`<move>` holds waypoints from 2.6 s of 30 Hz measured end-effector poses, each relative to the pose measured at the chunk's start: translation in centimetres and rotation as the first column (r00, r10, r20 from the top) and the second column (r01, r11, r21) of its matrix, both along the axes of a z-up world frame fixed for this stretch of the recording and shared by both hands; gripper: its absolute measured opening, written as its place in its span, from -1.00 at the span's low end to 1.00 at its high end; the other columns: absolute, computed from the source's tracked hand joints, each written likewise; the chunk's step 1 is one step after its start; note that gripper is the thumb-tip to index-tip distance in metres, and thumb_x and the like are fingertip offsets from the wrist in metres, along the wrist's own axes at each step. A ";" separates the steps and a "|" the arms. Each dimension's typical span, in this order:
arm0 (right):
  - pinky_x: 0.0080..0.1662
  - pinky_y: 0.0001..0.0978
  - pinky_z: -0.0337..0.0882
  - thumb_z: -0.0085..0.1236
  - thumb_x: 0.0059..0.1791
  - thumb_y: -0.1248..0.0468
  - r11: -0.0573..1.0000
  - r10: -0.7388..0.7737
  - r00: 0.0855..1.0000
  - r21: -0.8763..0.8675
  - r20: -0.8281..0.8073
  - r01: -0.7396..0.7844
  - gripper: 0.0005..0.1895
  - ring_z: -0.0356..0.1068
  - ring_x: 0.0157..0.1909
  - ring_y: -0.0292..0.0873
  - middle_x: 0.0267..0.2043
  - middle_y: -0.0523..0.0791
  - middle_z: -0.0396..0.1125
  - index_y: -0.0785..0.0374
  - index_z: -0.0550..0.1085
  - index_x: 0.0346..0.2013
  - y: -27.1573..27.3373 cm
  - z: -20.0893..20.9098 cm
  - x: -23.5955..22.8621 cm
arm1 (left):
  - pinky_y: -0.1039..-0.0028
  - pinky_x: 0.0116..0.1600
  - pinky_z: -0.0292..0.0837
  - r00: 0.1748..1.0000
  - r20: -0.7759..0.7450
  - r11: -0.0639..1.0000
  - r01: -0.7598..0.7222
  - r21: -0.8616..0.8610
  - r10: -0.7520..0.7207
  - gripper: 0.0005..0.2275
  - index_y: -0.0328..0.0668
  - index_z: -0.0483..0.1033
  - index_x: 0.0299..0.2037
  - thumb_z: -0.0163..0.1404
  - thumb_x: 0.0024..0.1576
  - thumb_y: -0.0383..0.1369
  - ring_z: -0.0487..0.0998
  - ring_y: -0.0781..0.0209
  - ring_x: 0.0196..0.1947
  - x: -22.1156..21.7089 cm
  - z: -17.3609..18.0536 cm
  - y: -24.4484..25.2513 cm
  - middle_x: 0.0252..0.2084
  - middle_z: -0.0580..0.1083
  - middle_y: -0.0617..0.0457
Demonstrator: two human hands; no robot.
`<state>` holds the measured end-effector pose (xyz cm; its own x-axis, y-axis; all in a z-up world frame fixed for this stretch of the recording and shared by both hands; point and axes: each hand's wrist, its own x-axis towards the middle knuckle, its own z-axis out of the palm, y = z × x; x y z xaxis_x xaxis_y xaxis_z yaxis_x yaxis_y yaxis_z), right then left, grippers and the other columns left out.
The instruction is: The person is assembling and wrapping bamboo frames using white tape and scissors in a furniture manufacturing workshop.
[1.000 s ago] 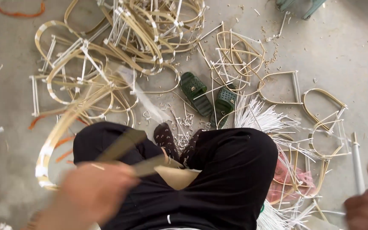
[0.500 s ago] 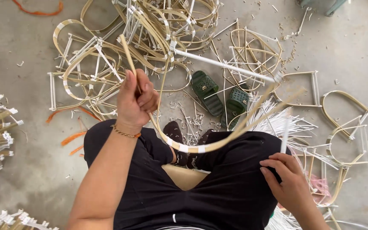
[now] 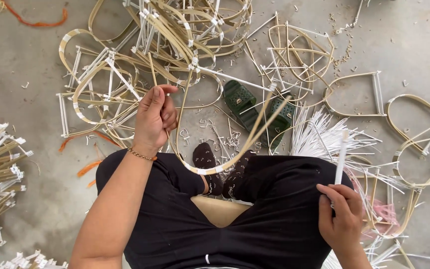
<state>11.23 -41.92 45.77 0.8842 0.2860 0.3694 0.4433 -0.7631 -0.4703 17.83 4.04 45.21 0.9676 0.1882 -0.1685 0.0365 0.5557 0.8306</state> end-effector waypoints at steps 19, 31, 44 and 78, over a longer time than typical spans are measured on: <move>0.11 -0.34 0.53 0.10 0.15 0.25 0.931 0.045 0.783 0.309 -0.621 0.192 -0.65 0.54 0.05 -0.19 0.05 0.01 0.50 0.27 0.42 0.22 4.7 4.3 24.4 | 0.42 -0.11 0.57 0.930 -0.148 0.934 -0.310 0.179 0.336 -0.82 -0.14 0.56 -0.15 0.03 0.36 -0.23 0.46 0.42 -0.22 -2.1 -8.3 4.3 -0.22 0.48 0.18; 0.28 0.01 0.27 0.21 0.02 0.15 0.982 -0.151 0.850 -0.177 -0.504 0.069 -0.30 0.28 0.29 0.21 0.26 0.19 0.27 0.11 0.23 0.43 -11.6 -20.4 10.2 | 0.35 0.02 0.57 0.971 -0.120 0.956 -0.175 0.235 0.207 -0.86 -0.14 0.54 -0.05 0.02 0.39 -0.27 0.51 0.35 -0.07 -3.3 -7.1 4.0 -0.05 0.52 0.14; 0.11 -0.25 0.44 0.13 0.00 0.06 0.921 -0.156 0.295 -0.031 -0.943 0.389 -0.53 0.51 0.09 -0.07 0.04 -0.03 0.51 0.19 0.48 0.15 -8.2 -32.6 -3.5 | 0.31 0.08 0.55 0.958 -0.274 0.902 0.043 0.430 0.085 -0.76 -0.19 0.31 0.31 -0.11 0.49 -0.36 0.55 0.11 0.04 -1.5 -6.5 2.6 0.15 0.49 -0.12; 0.06 -0.05 0.41 0.13 0.03 0.03 0.972 -0.228 0.294 -0.201 -0.928 0.119 -0.65 0.45 0.01 0.13 -0.12 0.06 0.49 0.25 0.58 -0.16 3.9 -37.0 2.2 | 0.24 0.17 0.52 0.964 -0.252 0.831 0.204 0.518 -0.080 -0.50 -0.44 0.36 0.29 -0.17 0.45 -0.05 0.56 0.07 -0.02 0.3 -3.3 -3.2 0.10 0.49 -0.19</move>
<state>13.39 -38.00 8.77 0.6446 0.0576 -0.7623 -0.4064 -0.8188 -0.4055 18.09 0.82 41.87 0.9433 0.1718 -0.2840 0.2881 0.0016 0.9576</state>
